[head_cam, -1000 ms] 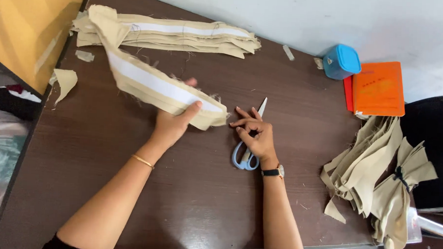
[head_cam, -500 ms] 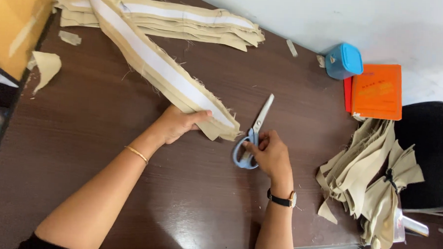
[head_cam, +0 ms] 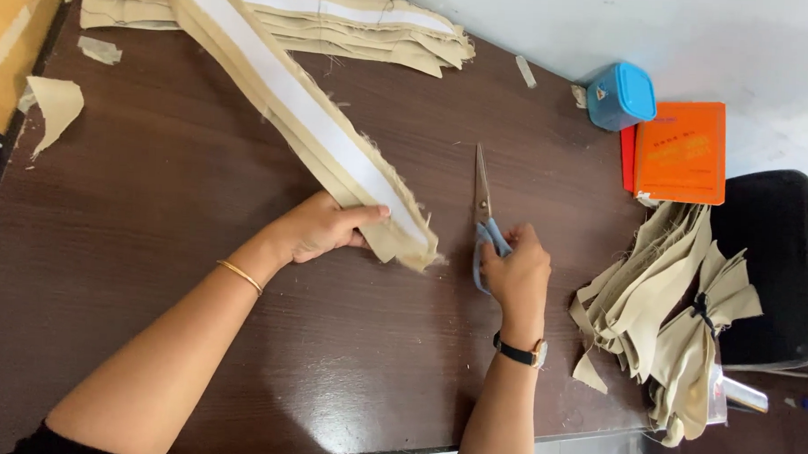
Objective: Trimming the edges of fabric strips using scissors on a work table in a sewing factory.
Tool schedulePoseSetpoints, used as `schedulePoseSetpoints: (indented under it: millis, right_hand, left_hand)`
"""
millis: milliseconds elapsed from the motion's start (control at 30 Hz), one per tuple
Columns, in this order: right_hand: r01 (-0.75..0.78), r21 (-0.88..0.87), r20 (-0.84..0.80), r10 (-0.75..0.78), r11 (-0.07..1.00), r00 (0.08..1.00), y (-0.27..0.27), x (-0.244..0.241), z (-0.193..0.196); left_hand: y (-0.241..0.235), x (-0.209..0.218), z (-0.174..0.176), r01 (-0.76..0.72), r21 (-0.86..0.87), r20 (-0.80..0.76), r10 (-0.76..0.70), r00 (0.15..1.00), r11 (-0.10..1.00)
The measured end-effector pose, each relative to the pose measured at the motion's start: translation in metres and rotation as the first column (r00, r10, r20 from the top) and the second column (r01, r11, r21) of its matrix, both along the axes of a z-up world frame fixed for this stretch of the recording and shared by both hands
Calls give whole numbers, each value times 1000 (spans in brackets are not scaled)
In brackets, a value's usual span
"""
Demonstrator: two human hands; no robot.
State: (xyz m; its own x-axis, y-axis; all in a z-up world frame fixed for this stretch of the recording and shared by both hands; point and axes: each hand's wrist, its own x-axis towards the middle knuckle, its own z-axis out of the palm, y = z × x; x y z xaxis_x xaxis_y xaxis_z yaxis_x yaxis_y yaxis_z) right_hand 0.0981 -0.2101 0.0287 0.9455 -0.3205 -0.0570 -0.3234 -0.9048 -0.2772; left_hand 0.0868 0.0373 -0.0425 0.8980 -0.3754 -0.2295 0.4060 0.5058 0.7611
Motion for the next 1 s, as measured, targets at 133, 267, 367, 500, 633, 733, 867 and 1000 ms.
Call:
schedulePoseSetpoints:
  millis: [133,267,367,500,633,733,867,1000]
  right_hand:
    - [-71,-93,7,72,993,997,25,-15,12]
    - [-123,192,-71,139,974,988,38,-19,7]
    - [-41,545,-126,130,837,984,29,-14,5]
    - [-39,902,-54,202,430,978,14,-14,10]
    - [43,909,-131,186,414,974,5,-27,9]
    - [33,858,-163,210,513,964,-9,-51,-6]
    - [73,921,-125,113,382,986,-34,-122,-20]
    - [-98,995,100,96,-21,990,11,-188,-8]
  left_hand:
    - [12,-8,56,-71,-120,0,71,997,990]
    - [19,-14,78,-23,-152,91,37,995,988]
    - [19,-18,83,-91,-143,131,111,985,986]
    - [13,-19,52,-297,-240,30,313,949,924]
    - [13,-37,62,-299,-238,25,314,949,924]
    - [17,-45,74,-299,-240,37,316,948,924]
    - [6,-64,70,-301,-171,188,331,925,938]
    - [-1,-76,84,-265,-34,345,261,902,963]
